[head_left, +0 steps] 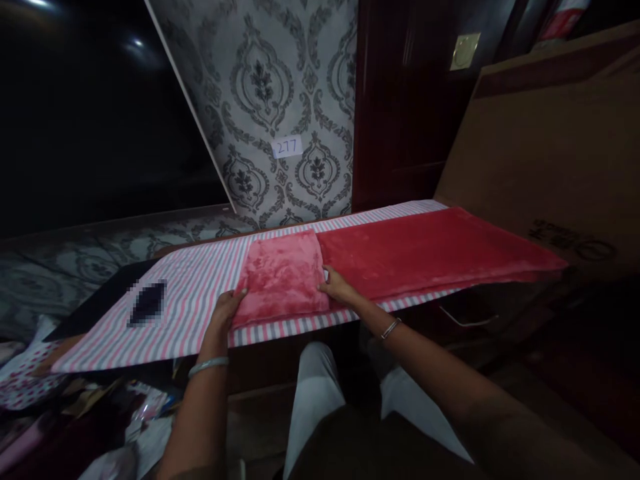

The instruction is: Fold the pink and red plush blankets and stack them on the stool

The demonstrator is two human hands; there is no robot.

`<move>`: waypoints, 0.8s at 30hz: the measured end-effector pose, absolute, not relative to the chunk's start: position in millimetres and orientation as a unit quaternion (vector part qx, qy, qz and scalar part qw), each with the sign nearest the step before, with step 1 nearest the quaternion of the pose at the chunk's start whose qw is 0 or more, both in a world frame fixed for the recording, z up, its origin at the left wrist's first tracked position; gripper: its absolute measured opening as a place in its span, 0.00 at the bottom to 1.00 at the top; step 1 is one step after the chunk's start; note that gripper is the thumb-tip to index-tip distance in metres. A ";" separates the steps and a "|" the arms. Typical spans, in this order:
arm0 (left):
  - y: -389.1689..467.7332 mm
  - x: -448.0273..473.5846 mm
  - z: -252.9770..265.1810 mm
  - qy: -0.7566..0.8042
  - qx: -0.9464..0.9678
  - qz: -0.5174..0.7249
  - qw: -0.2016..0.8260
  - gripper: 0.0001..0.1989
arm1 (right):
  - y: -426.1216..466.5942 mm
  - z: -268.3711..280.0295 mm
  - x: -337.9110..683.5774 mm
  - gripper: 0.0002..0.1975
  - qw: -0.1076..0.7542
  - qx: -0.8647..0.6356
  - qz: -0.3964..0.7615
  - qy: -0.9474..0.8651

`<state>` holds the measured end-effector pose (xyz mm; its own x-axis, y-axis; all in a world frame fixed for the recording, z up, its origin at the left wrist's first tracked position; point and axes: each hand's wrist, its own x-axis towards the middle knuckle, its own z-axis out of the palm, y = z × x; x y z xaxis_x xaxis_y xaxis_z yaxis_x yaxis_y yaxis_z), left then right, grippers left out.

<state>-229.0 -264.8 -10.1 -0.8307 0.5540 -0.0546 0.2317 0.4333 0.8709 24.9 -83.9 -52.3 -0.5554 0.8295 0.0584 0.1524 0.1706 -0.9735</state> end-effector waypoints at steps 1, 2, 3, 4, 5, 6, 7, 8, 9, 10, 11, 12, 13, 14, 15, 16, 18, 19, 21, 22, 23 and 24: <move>-266.7 -228.2 -9.9 0.822 0.236 0.482 0.191 0.12 | -85.6 -54.1 25.4 0.37 0.325 -0.339 0.552 -0.689; -268.4 -227.7 -9.7 0.815 0.233 0.487 0.213 0.12 | -86.9 -56.1 26.5 0.38 0.331 -0.329 0.565 -0.681; -269.9 -227.5 -9.8 0.809 0.228 0.491 0.230 0.12 | -87.6 -57.9 28.1 0.39 0.329 -0.324 0.578 -0.673; -271.2 -227.6 -10.2 0.804 0.225 0.496 0.240 0.12 | -87.9 -59.5 30.0 0.40 0.321 -0.321 0.590 -0.668; -272.3 -228.1 -11.0 0.800 0.222 0.501 0.246 0.13 | -87.9 -60.6 32.0 0.41 0.312 -0.319 0.601 -0.663; -273.3 -228.8 -12.2 0.797 0.220 0.505 0.249 0.14 | -87.8 -61.1 34.0 0.42 0.305 -0.317 0.612 -0.658; -274.1 -229.7 -13.8 0.795 0.219 0.508 0.250 0.16 | -87.9 -61.3 35.7 0.44 0.299 -0.315 0.621 -0.652; -274.9 -230.7 -15.6 0.793 0.220 0.510 0.251 0.17 | -88.4 -61.2 37.1 0.45 0.296 -0.310 0.629 -0.648; -275.5 -231.5 -17.5 0.792 0.221 0.512 0.250 0.19 | -89.2 -61.0 37.9 0.47 0.295 -0.303 0.635 -0.646; -276.0 -232.1 -19.4 0.791 0.224 0.513 0.248 0.20 | -90.4 -61.1 38.2 0.49 0.294 -0.295 0.639 -0.647; -276.2 -232.4 -21.1 0.790 0.227 0.513 0.247 0.21 | -92.0 -61.7 37.9 0.51 0.296 -0.286 0.639 -0.650; -276.2 -232.2 -22.6 0.789 0.231 0.514 0.244 0.22 | -93.8 -62.9 37.2 0.52 0.302 -0.281 0.633 -0.655; -275.8 -231.6 -23.7 0.788 0.235 0.515 0.242 0.23 | -95.8 -64.9 36.1 0.52 0.312 -0.279 0.623 -0.660; -275.3 -230.7 -24.4 0.786 0.241 0.516 0.240 0.23 | -97.6 -67.4 34.7 0.50 0.325 -0.281 0.610 -0.665; -274.7 -229.6 -24.7 0.785 0.246 0.517 0.238 0.22 | -99.3 -70.3 33.2 0.48 0.340 -0.286 0.595 -0.669; -274.0 -228.4 -24.4 0.783 0.250 0.518 0.236 0.22 | -100.6 -73.3 31.8 0.46 0.354 -0.291 0.581 -0.673; -272.9 -226.2 -22.8 0.780 0.255 0.521 0.235 0.19 | -102.0 -78.3 29.7 0.43 0.372 -0.296 0.560 -0.679; -272.6 -225.3 -21.7 0.778 0.256 0.523 0.235 0.18 | -102.1 -79.8 29.3 0.43 0.375 -0.297 0.555 -0.681; -272.5 -223.7 -19.5 0.777 0.255 0.524 0.239 0.15 | -101.7 -80.7 30.0 0.43 0.372 -0.296 0.555 -0.682; -272.6 -223.0 -18.7 0.776 0.254 0.525 0.241 0.14 | -101.4 -80.3 31.1 0.43 0.367 -0.297 0.558 -0.683; -272.8 -222.3 -18.3 0.776 0.253 0.525 0.242 0.14 | -101.2 -79.6 32.4 0.43 0.362 -0.297 0.561 -0.683; -273.0 -221.6 -18.3 0.776 0.251 0.526 0.241 0.14 | -101.1 -78.8 33.7 0.43 0.357 -0.297 0.564 -0.682</move>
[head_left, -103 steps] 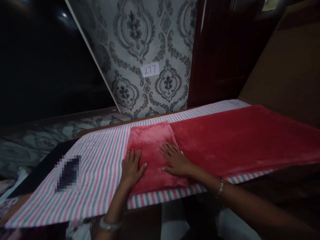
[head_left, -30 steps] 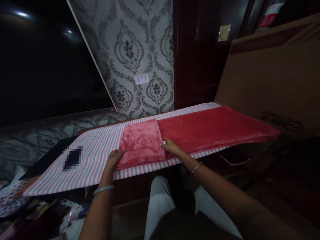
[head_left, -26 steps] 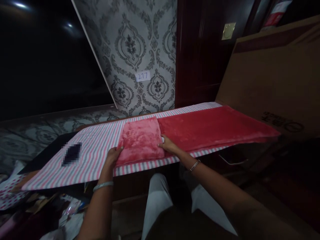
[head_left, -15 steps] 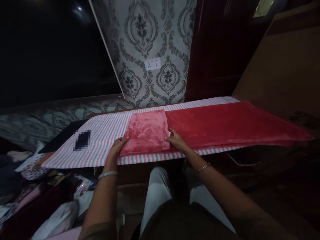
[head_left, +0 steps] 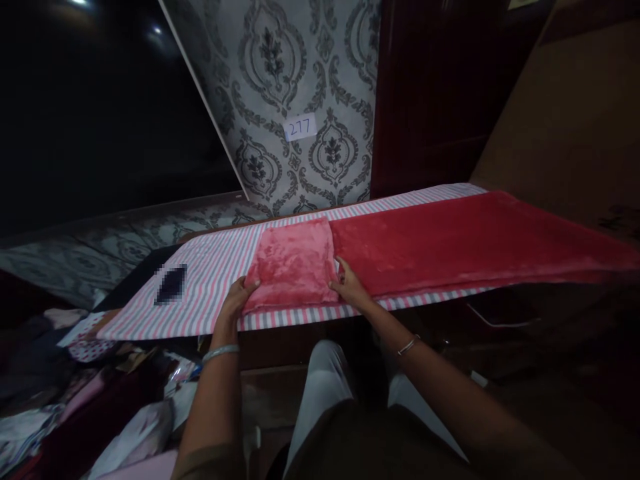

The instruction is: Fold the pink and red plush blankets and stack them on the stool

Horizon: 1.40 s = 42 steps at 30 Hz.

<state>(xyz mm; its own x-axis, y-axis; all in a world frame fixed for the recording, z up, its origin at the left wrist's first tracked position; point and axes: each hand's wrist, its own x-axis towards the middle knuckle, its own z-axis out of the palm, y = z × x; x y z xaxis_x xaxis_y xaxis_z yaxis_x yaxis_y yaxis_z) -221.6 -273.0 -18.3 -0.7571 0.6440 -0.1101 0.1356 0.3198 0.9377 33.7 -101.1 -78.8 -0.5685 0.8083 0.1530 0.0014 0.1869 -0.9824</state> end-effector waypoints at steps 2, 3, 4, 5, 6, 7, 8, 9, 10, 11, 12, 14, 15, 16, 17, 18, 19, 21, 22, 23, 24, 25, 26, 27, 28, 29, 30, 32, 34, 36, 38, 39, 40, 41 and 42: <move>-273.3 -220.4 -19.2 0.776 0.248 0.528 0.240 0.15 | -101.0 -77.6 36.1 0.43 0.352 -0.294 0.571 -0.681; -273.4 -219.8 -20.0 0.776 0.246 0.529 0.240 0.15 | -100.9 -77.3 36.9 0.43 0.351 -0.294 0.572 -0.680; -273.5 -219.4 -20.9 0.776 0.244 0.530 0.240 0.16 | -100.8 -77.3 37.4 0.43 0.350 -0.296 0.571 -0.681; -273.5 -219.1 -21.7 0.775 0.242 0.531 0.241 0.16 | -100.7 -77.4 37.7 0.42 0.348 -0.298 0.568 -0.684; -273.7 -218.9 -22.5 0.775 0.240 0.532 0.241 0.17 | -100.8 -77.7 37.8 0.42 0.345 -0.299 0.564 -0.688; -273.8 -218.8 -23.1 0.775 0.239 0.534 0.240 0.18 | -100.9 -78.1 37.9 0.42 0.342 -0.302 0.558 -0.693; -274.1 -218.6 -23.5 0.775 0.237 0.536 0.237 0.19 | -101.4 -78.5 38.1 0.42 0.341 -0.305 0.552 -0.697; -274.3 -218.4 -23.7 0.775 0.235 0.538 0.234 0.20 | -102.0 -78.9 38.4 0.41 0.341 -0.308 0.546 -0.701; -274.7 -218.0 -23.6 0.775 0.233 0.541 0.230 0.21 | -102.8 -79.2 38.8 0.41 0.344 -0.314 0.538 -0.702; -275.0 -217.4 -23.3 0.774 0.231 0.545 0.226 0.22 | -103.7 -79.3 39.4 0.40 0.349 -0.319 0.531 -0.703; -275.3 -216.6 -22.9 0.772 0.230 0.549 0.222 0.23 | -104.6 -79.3 40.0 0.39 0.354 -0.323 0.525 -0.703; -275.8 -214.2 -22.3 0.769 0.229 0.556 0.216 0.23 | -105.9 -79.1 41.3 0.38 0.363 -0.319 0.526 -0.700; -275.9 -212.7 -22.2 0.768 0.228 0.558 0.214 0.23 | -106.2 -79.0 41.8 0.37 0.366 -0.314 0.531 -0.697; -276.1 -211.2 -22.2 0.768 0.229 0.559 0.212 0.22 | -106.2 -79.0 42.1 0.36 0.368 -0.308 0.538 -0.693; -276.4 -209.7 -22.3 0.769 0.229 0.560 0.208 0.21 | -106.1 -79.3 42.2 0.35 0.371 -0.303 0.544 -0.689; -277.0 -208.6 -22.3 0.770 0.230 0.559 0.203 0.21 | -106.0 -79.8 42.2 0.33 0.375 -0.301 0.546 -0.686; -278.0 -207.8 -22.0 0.772 0.232 0.558 0.195 0.21 | -106.0 -80.6 42.1 0.31 0.379 -0.301 0.546 -0.684; -282.0 -207.5 -20.3 0.780 0.234 0.554 0.170 0.19 | -106.7 -82.6 42.4 0.25 0.385 -0.308 0.536 -0.685; -285.0 -207.7 -18.8 0.785 0.231 0.553 0.155 0.18 | -107.5 -83.6 42.9 0.23 0.386 -0.310 0.528 -0.690; -288.4 -207.5 -16.9 0.794 0.229 0.548 0.131 0.17 | -108.5 -84.4 43.7 0.20 0.387 -0.310 0.521 -0.695; -292.1 -206.4 -15.0 0.806 0.233 0.535 0.095 0.15 | -109.7 -85.1 45.0 0.19 0.388 -0.306 0.516 -0.700; -295.5 -203.6 -13.3 0.818 0.250 0.516 0.047 0.15 | -110.9 -85.5 46.6 0.18 0.388 -0.298 0.514 -0.704; -298.1 -198.5 -12.2 0.824 0.281 0.491 -0.004 0.15 | -111.9 -85.7 48.5 0.18 0.388 -0.289 0.515 -0.708; -299.4 -190.6 -12.0 0.823 0.327 0.462 -0.053 0.15 | -112.6 -85.8 50.4 0.18 0.388 -0.282 0.515 -0.711; -299.1 -179.9 -12.9 0.810 0.387 0.431 -0.091 0.16 | -112.8 -85.9 52.1 0.18 0.390 -0.279 0.511 -0.713; -297.0 -166.6 -15.1 0.787 0.455 0.402 -0.108 0.18 | -112.5 -86.1 53.5 0.18 0.392 -0.281 0.504 -0.716; -293.1 -151.6 -18.2 0.760 0.519 0.377 -0.107 0.20 | -111.7 -86.5 54.3 0.18 0.395 -0.286 0.495 -0.719; -280.9 -120.1 -26.5 0.703 0.633 0.317 -0.070 0.25 | -108.6 -88.2 54.2 0.16 0.400 -0.295 0.479 -0.723; -266.4 -94.3 -34.5 0.685 0.672 0.274 -0.061 0.29 | -104.5 -90.9 52.4 0.14 0.401 -0.294 0.476 -0.725; -253.3 -80.1 -39.4 0.687 0.673 0.266 -0.064 0.25 | -100.4 -93.9 50.4 0.13 0.396 -0.286 0.480 -0.729; -244.2 -77.2 -40.9 0.684 0.669 0.286 -0.049 0.17 | -97.9 -96.1 49.7 0.13 0.385 -0.279 0.485 -0.734; -241.2 -78.6 -40.9 0.681 0.663 0.308 -0.036 0.14 | -97.5 -96.8 50.0 0.13 0.382 -0.276 0.486 -0.736; -239.1 -80.9 -40.7 0.680 0.649 0.340 -0.024 0.14 | -97.8 -97.1 50.7 0.13 0.380 -0.273 0.486 -0.738; -237.5 -83.2 -40.6 0.682 0.626 0.377 -0.014 0.15 | -98.7 -97.1 51.7 0.12 0.382 -0.269 0.485 -0.740; -236.2 -84.9 -40.5 0.688 0.594 0.416 -0.010 0.15 | -100.0 -96.9 52.9 0.12 0.385 -0.265 0.483 -0.741</move>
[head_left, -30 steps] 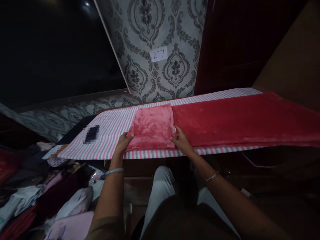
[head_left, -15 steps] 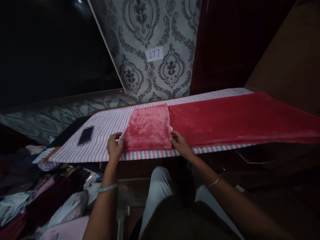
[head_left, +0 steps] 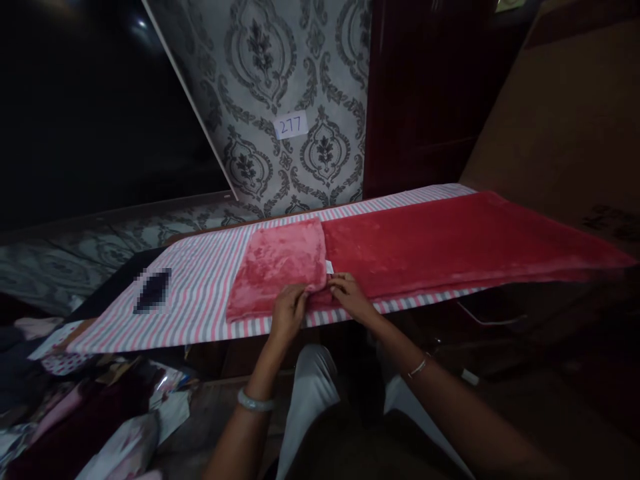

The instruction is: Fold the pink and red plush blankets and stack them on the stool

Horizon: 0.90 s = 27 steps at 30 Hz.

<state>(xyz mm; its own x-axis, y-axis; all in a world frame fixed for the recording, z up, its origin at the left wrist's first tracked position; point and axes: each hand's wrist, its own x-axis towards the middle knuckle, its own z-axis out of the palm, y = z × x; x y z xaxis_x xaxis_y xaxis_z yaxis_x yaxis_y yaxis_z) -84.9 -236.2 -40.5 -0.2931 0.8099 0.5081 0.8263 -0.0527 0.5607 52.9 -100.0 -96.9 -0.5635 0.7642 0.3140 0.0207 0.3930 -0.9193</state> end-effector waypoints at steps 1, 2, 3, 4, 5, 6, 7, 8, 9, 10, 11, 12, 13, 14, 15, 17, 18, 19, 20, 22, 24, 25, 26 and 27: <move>-234.9 -85.4 -40.7 -0.695 -0.559 -0.452 0.013 0.16 | -101.3 -96.5 54.2 0.11 0.389 -0.260 0.482 -0.741; -233.2 -84.6 -41.2 -0.699 -0.528 -0.481 0.024 0.16 | -102.5 -96.0 55.3 0.11 0.393 -0.254 0.481 -0.741; -231.2 -82.3 -42.1 -0.698 -0.509 -0.502 0.043 0.16 | -103.3 -95.6 56.2 0.11 0.396 -0.247 0.482 -0.741; -228.8 -78.7 -43.6 -0.693 -0.505 -0.510 0.067 0.16 | -103.6 -95.2 56.7 0.11 0.397 -0.242 0.485 -0.741; -226.2 -74.2 -45.9 -0.683 -0.517 -0.507 0.092 0.15 | -103.3 -94.8 56.8 0.12 0.397 -0.240 0.490 -0.738; -223.7 -69.2 -49.0 -0.673 -0.543 -0.489 0.114 0.14 | -102.5 -94.6 56.5 0.12 0.397 -0.242 0.498 -0.732; -221.5 -64.4 -53.0 -0.666 -0.574 -0.459 0.130 0.13 | -101.3 -94.4 55.8 0.13 0.396 -0.245 0.507 -0.725; -219.8 -60.2 -57.7 -0.663 -0.602 -0.423 0.139 0.12 | -99.9 -94.2 54.8 0.14 0.395 -0.247 0.517 -0.718; -218.8 -57.1 -62.7 -0.663 -0.622 -0.390 0.144 0.13 | -98.5 -94.0 53.6 0.15 0.393 -0.250 0.526 -0.712; -218.4 -55.2 -67.6 -0.666 -0.633 -0.366 0.149 0.14 | -97.4 -93.7 52.3 0.15 0.390 -0.252 0.531 -0.709; -218.5 -54.5 -71.9 -0.668 -0.635 -0.356 0.153 0.15 | -96.4 -93.2 50.9 0.16 0.385 -0.254 0.532 -0.710; -218.9 -54.8 -75.3 -0.669 -0.634 -0.356 0.154 0.15 | -95.8 -92.6 49.6 0.15 0.381 -0.256 0.530 -0.713; -219.5 -56.0 -77.4 -0.667 -0.632 -0.363 0.150 0.15 | -95.5 -91.8 48.4 0.15 0.377 -0.260 0.525 -0.717; -219.9 -57.5 -78.2 -0.663 -0.632 -0.375 0.143 0.14 | -95.5 -90.8 47.4 0.14 0.375 -0.264 0.519 -0.722; -220.1 -59.2 -77.7 -0.657 -0.631 -0.389 0.136 0.14 | -95.6 -89.6 46.6 0.13 0.374 -0.267 0.513 -0.725; -219.2 -62.0 -74.0 -0.643 -0.629 -0.420 0.121 0.13 | -96.4 -86.5 45.8 0.12 0.375 -0.269 0.505 -0.729; -218.3 -62.9 -71.4 -0.637 -0.623 -0.437 0.120 0.12 | -96.9 -84.8 45.7 0.12 0.375 -0.270 0.501 -0.731; -217.1 -63.2 -68.7 -0.634 -0.613 -0.454 0.128 0.12 | -97.5 -83.1 45.7 0.12 0.376 -0.270 0.497 -0.734; -215.9 -63.0 -66.2 -0.634 -0.598 -0.468 0.145 0.12 | -98.2 -81.5 45.8 0.12 0.376 -0.271 0.493 -0.736; -213.4 -61.0 -62.3 -0.645 -0.558 -0.476 0.214 0.11 | -99.9 -79.1 45.9 0.12 0.376 -0.271 0.487 -0.740; -211.4 -56.9 -61.0 -0.664 -0.522 -0.448 0.293 0.09 | -101.5 -78.2 45.9 0.12 0.375 -0.267 0.484 -0.744; -210.7 -54.1 -61.5 -0.670 -0.518 -0.423 0.320 0.08 | -102.1 -78.2 45.9 0.12 0.373 -0.262 0.484 -0.747; -210.2 -51.1 -62.6 -0.673 -0.527 -0.396 0.336 0.08 | -102.6 -78.4 46.1 0.12 0.371 -0.258 0.484 -0.750; -210.1 -48.0 -64.5 -0.672 -0.544 -0.369 0.341 0.08 | -102.7 -78.8 46.3 0.12 0.369 -0.256 0.484 -0.751</move>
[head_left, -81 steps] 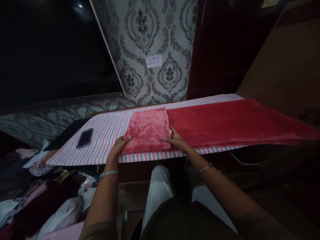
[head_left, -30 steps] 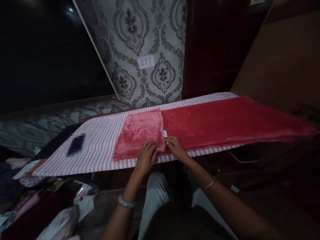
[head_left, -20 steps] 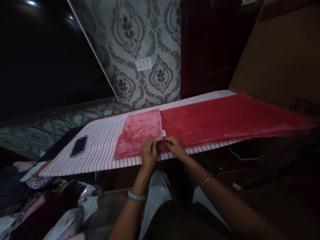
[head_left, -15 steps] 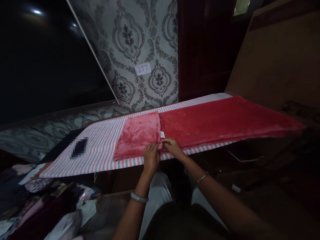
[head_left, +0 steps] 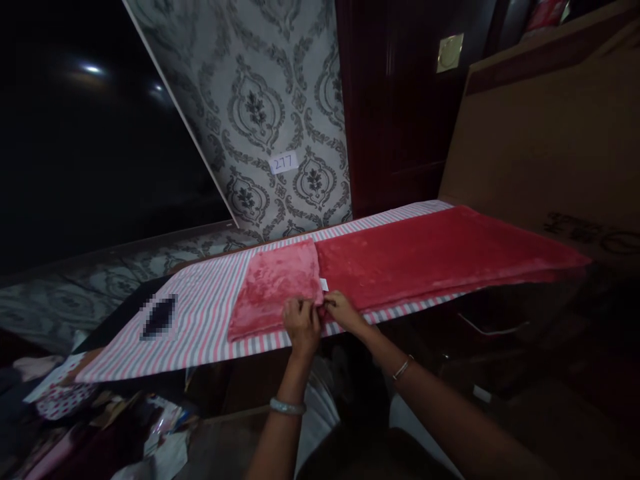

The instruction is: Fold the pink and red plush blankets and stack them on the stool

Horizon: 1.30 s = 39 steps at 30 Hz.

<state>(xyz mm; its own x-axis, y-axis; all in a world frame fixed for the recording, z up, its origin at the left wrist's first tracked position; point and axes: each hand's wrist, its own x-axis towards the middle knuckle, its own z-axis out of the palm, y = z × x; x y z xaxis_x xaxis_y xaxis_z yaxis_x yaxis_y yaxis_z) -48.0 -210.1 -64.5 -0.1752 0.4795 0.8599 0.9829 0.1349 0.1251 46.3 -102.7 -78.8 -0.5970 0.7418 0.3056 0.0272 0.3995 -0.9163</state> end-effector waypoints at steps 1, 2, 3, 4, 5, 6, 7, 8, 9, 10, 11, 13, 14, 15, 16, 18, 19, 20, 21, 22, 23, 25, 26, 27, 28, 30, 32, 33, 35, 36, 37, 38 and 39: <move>-210.3 -45.0 -67.0 -0.667 -0.565 -0.348 0.340 0.08 | -102.6 -79.0 46.6 0.11 0.366 -0.258 0.488 -0.749; -210.9 -42.4 -70.0 -0.660 -0.583 -0.332 0.337 0.09 | -102.2 -79.0 47.1 0.10 0.362 -0.260 0.496 -0.745; -211.9 -40.4 -73.3 -0.656 -0.595 -0.323 0.334 0.09 | -101.6 -78.8 47.7 0.10 0.357 -0.263 0.506 -0.740; -213.1 -39.0 -76.5 -0.652 -0.602 -0.322 0.330 0.09 | -100.8 -78.3 48.3 0.09 0.351 -0.263 0.518 -0.734; -214.3 -38.4 -79.2 -0.650 -0.603 -0.327 0.327 0.09 | -99.9 -77.6 49.0 0.09 0.343 -0.260 0.530 -0.730; -215.3 -38.9 -80.7 -0.650 -0.603 -0.335 0.318 0.09 | -99.0 -76.8 49.6 0.10 0.335 -0.256 0.540 -0.728; -215.6 -40.7 -80.2 -0.648 -0.605 -0.347 0.305 0.09 | -98.2 -75.9 50.3 0.11 0.328 -0.251 0.550 -0.726; -215.1 -43.8 -77.3 -0.646 -0.607 -0.363 0.287 0.09 | -97.5 -75.2 51.0 0.12 0.319 -0.244 0.564 -0.721; -213.4 -48.5 -71.4 -0.645 -0.604 -0.384 0.267 0.09 | -97.0 -74.8 51.7 0.14 0.310 -0.236 0.582 -0.714; -210.5 -54.6 -62.4 -0.646 -0.595 -0.412 0.245 0.09 | -96.5 -74.6 52.5 0.16 0.302 -0.229 0.601 -0.704; -206.5 -61.8 -50.6 -0.647 -0.577 -0.445 0.223 0.09 | -96.3 -74.8 53.4 0.17 0.297 -0.226 0.619 -0.691; -196.9 -77.1 -22.4 -0.656 -0.517 -0.517 0.188 0.11 | -96.2 -75.6 55.4 0.20 0.296 -0.230 0.641 -0.670; -192.4 -83.4 -8.7 -0.655 -0.483 -0.552 0.182 0.11 | -96.4 -76.1 56.4 0.21 0.299 -0.237 0.641 -0.665; -188.7 -87.6 2.6 -0.651 -0.456 -0.575 0.194 0.11 | -96.7 -76.5 57.3 0.23 0.304 -0.242 0.640 -0.663; -186.4 -89.2 10.0 -0.643 -0.442 -0.586 0.220 0.10 | -97.2 -76.6 58.1 0.24 0.306 -0.242 0.638 -0.663; -186.2 -84.2 9.6 -0.619 -0.473 -0.566 0.271 0.09 | -98.4 -76.2 59.2 0.26 0.309 -0.231 0.638 -0.666; -188.1 -78.7 1.6 -0.605 -0.517 -0.537 0.280 0.08 | -99.2 -75.7 59.6 0.27 0.310 -0.226 0.640 -0.666; -190.9 -72.3 -10.3 -0.593 -0.573 -0.498 0.268 0.08 | -99.9 -74.9 59.9 0.27 0.311 -0.226 0.639 -0.666; -194.3 -66.1 -24.5 -0.584 -0.623 -0.460 0.245 0.08 | -100.6 -74.0 60.2 0.26 0.314 -0.231 0.634 -0.668; -198.0 -60.6 -39.2 -0.585 -0.645 -0.438 0.224 0.09 | -101.2 -73.0 60.5 0.25 0.317 -0.240 0.624 -0.673; -201.6 -56.4 -52.8 -0.590 -0.655 -0.422 0.213 0.10 | -101.7 -71.9 60.8 0.24 0.323 -0.251 0.610 -0.679; -207.5 -51.9 -72.4 -0.601 -0.654 -0.409 0.209 0.11 | -102.2 -70.0 61.2 0.21 0.332 -0.265 0.579 -0.696; -209.4 -51.4 -77.8 -0.604 -0.651 -0.408 0.213 0.12 | -102.1 -69.3 61.2 0.21 0.336 -0.266 0.565 -0.705; -210.8 -51.6 -80.6 -0.604 -0.648 -0.410 0.216 0.13 | -102.0 -68.9 61.1 0.20 0.338 -0.265 0.553 -0.714; -211.6 -52.3 -81.4 -0.602 -0.646 -0.414 0.218 0.13 | -101.7 -68.7 60.9 0.19 0.340 -0.264 0.541 -0.723; -212.5 -54.0 -79.8 -0.605 -0.635 -0.425 0.226 0.13 | -101.6 -69.4 60.3 0.18 0.342 -0.262 0.522 -0.736; -213.5 -55.5 -76.9 -0.616 -0.620 -0.422 0.242 0.13 | -102.1 -70.7 60.1 0.17 0.341 -0.260 0.517 -0.741; -214.0 -56.0 -75.6 -0.622 -0.618 -0.411 0.249 0.13 | -102.6 -71.1 60.4 0.16 0.342 -0.258 0.517 -0.741; -215.2 -56.2 -73.8 -0.632 -0.628 -0.379 0.252 0.13 | -103.0 -70.6 61.7 0.15 0.337 -0.251 0.521 -0.743; -215.7 -55.8 -73.6 -0.632 -0.636 -0.365 0.250 0.12 | -102.2 -69.4 62.9 0.14 0.331 -0.248 0.522 -0.746; -216.2 -55.1 -74.0 -0.631 -0.642 -0.356 0.251 0.12 | -100.3 -67.5 64.2 0.13 0.319 -0.242 0.522 -0.753; -216.6 -54.1 -75.0 -0.629 -0.644 -0.354 0.254 0.11 | -96.8 -64.8 65.6 0.13 0.305 -0.235 0.518 -0.764; -217.2 -52.9 -76.7 -0.628 -0.641 -0.358 0.259 0.11 | -91.5 -61.7 66.7 0.12 0.293 -0.228 0.508 -0.777</move>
<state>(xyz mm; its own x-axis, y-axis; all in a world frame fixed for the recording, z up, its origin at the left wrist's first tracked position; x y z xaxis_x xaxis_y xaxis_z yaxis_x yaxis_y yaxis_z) -52.9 -217.2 -76.7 -0.0453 0.6190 0.7841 0.9900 -0.0774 0.1183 66.7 -91.5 -61.7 -0.7244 0.6521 0.2237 0.0571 0.3801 -0.9232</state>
